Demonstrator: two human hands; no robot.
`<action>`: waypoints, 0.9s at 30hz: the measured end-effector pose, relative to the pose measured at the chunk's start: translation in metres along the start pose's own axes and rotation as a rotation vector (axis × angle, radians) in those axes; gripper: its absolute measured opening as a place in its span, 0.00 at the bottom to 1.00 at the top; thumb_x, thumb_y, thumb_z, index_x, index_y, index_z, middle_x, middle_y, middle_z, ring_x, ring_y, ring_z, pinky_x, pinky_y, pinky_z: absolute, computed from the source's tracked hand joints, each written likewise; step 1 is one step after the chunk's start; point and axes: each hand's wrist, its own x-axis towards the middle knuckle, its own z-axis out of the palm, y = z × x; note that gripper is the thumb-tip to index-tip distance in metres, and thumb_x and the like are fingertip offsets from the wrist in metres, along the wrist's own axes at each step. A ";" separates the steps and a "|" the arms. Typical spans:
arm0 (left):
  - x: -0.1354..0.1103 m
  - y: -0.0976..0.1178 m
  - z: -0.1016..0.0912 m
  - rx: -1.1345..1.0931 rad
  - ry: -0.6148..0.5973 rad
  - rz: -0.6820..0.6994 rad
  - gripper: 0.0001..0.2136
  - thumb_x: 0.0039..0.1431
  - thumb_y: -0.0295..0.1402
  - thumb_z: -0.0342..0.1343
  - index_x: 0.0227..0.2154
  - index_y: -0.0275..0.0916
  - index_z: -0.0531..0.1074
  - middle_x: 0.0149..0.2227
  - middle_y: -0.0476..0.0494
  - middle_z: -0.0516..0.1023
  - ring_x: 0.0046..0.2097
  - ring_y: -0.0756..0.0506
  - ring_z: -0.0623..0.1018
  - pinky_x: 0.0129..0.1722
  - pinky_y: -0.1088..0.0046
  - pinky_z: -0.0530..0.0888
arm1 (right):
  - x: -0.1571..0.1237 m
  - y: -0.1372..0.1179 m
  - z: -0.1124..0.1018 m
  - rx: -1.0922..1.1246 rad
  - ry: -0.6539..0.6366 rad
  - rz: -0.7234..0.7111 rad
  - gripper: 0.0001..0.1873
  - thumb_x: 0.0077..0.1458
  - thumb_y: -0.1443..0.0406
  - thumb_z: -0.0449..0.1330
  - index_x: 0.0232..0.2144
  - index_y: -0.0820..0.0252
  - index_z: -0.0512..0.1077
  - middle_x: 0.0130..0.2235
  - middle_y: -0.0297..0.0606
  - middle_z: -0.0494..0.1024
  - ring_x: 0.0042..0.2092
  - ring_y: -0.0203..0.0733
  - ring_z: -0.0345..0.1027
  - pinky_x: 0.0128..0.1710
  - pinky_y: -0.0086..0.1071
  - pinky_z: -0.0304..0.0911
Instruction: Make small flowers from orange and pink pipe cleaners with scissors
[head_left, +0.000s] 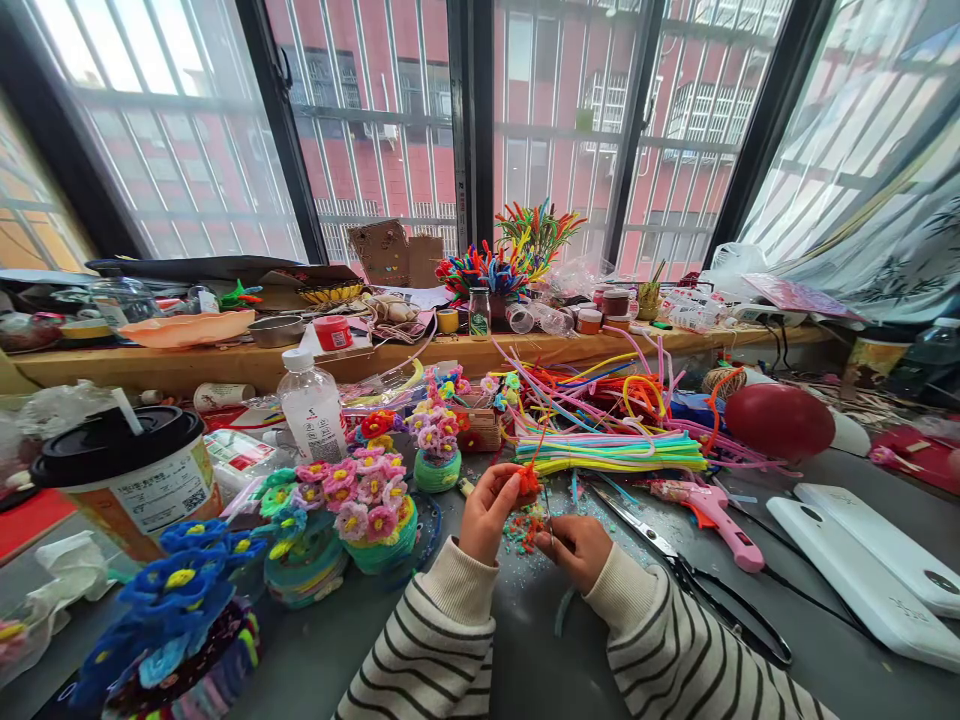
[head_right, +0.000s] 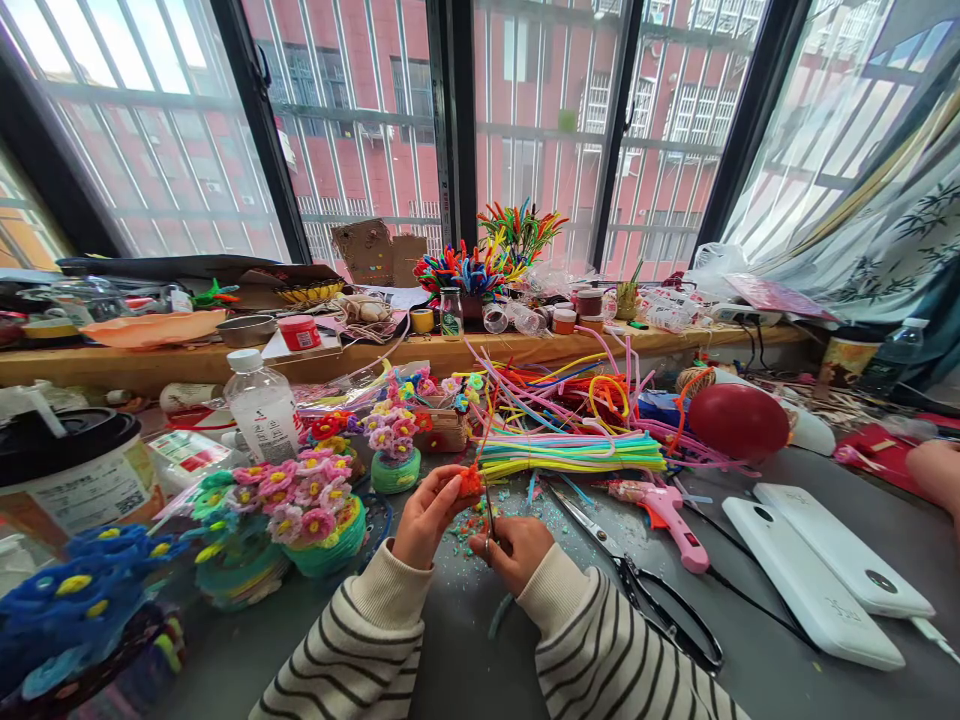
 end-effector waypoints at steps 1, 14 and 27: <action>0.000 0.001 0.000 0.006 -0.003 -0.004 0.10 0.40 0.34 0.53 0.28 0.34 0.65 0.26 0.47 0.70 0.28 0.50 0.72 0.29 0.74 0.69 | 0.000 0.000 0.000 -0.006 -0.009 0.006 0.30 0.47 0.49 0.35 0.12 0.63 0.61 0.13 0.31 0.57 0.17 0.29 0.49 0.16 0.25 0.41; 0.001 0.000 0.000 0.126 -0.027 0.019 0.12 0.39 0.35 0.54 0.28 0.34 0.63 0.24 0.48 0.69 0.26 0.51 0.70 0.25 0.76 0.69 | 0.001 0.002 0.001 -0.034 -0.002 0.024 0.30 0.48 0.49 0.36 0.12 0.63 0.63 0.13 0.32 0.60 0.17 0.30 0.52 0.16 0.25 0.42; -0.001 0.002 0.000 0.207 -0.006 -0.009 0.13 0.38 0.35 0.54 0.28 0.32 0.67 0.24 0.45 0.72 0.28 0.49 0.71 0.27 0.73 0.70 | 0.002 0.007 0.002 -0.064 0.024 -0.041 0.31 0.49 0.50 0.32 0.13 0.61 0.64 0.14 0.34 0.64 0.18 0.32 0.55 0.18 0.26 0.45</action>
